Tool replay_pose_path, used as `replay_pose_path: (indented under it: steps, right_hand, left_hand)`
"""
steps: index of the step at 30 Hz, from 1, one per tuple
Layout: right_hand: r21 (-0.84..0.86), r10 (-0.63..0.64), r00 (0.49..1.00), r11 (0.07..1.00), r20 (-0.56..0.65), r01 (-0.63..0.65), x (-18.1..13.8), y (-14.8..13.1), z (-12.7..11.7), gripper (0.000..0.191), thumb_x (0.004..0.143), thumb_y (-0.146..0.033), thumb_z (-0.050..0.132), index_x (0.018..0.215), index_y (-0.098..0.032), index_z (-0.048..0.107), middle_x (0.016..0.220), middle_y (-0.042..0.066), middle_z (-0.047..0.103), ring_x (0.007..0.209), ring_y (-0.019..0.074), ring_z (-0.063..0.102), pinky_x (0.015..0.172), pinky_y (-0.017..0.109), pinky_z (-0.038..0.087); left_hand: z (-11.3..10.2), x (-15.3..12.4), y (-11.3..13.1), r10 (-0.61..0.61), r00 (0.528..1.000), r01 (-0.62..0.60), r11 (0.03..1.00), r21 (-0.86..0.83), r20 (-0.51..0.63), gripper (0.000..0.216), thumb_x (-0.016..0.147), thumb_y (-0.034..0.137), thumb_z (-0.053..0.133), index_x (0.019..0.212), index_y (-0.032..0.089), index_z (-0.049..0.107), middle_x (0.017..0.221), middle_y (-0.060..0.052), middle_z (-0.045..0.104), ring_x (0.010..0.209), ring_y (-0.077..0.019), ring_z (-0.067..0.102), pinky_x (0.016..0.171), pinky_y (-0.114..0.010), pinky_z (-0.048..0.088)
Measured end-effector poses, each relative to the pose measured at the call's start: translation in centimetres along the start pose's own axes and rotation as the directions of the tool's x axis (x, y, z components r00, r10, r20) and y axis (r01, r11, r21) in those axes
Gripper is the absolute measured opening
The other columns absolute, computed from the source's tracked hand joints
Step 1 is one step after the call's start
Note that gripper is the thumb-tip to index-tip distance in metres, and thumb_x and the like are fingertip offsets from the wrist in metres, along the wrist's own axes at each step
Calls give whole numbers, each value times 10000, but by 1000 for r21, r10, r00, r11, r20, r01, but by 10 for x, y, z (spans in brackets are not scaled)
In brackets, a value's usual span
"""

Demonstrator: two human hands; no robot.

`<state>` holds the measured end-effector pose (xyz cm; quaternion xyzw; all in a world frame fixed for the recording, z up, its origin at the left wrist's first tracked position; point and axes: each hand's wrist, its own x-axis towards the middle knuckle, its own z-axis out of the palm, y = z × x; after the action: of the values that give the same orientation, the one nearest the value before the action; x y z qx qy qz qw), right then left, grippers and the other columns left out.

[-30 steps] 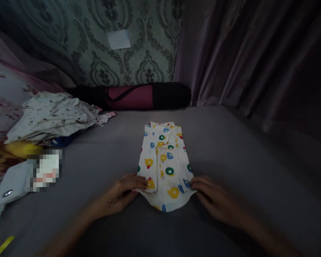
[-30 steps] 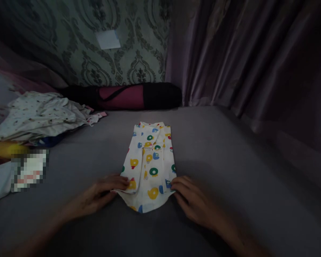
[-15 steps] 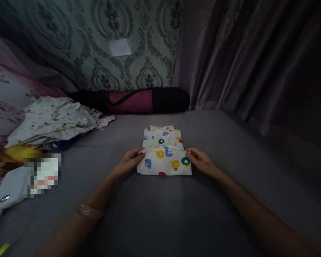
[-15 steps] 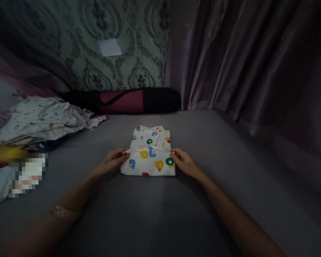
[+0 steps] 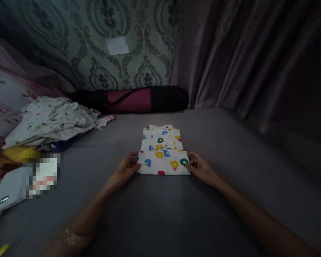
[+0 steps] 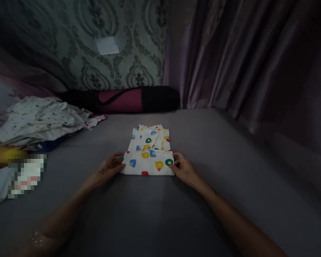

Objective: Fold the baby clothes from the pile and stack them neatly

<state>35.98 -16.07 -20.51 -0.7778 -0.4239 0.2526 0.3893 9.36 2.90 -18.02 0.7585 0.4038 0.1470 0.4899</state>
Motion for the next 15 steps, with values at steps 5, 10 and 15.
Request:
replay_pose_path:
  steps: [5, 10, 15]
  right_hand:
    - [-119, -25, 1000, 993, -4, 24, -1, 5, 2, 396, 797, -273, 547, 1177, -176, 495, 740, -3, 653, 611, 144, 595, 556, 252, 452]
    - [-463, -209, 977, 871, -48, 163, -15, -5, 0, 343, 908, -302, 447, 1233, -211, 506, 934, 70, 671, 821, 201, 645, 682, 299, 487]
    - [-576, -515, 847, 656, 132, 488, -16, -33, 16, 479, 972, -339, 321, 1429, -206, 367, 1459, 117, 410, 1362, 259, 338, 1081, 449, 336]
  left_hand:
    - [3, -1, -10, 58, 998, -56, 997, 58, -25, 519, 722, 336, 593, 1204, 170, 492, 815, -17, 619, 753, -180, 625, 699, -321, 507]
    - [11, -8, -12, 277, 952, -218, 913, 345, -131, 445, 807, 344, 550, 1215, 169, 513, 1022, -86, 601, 888, -211, 618, 806, -383, 510]
    - [36, -20, -12, 513, 854, -393, 742, 543, -82, 405, 921, 365, 428, 1254, 151, 510, 1305, -169, 508, 1200, -274, 514, 997, -457, 432]
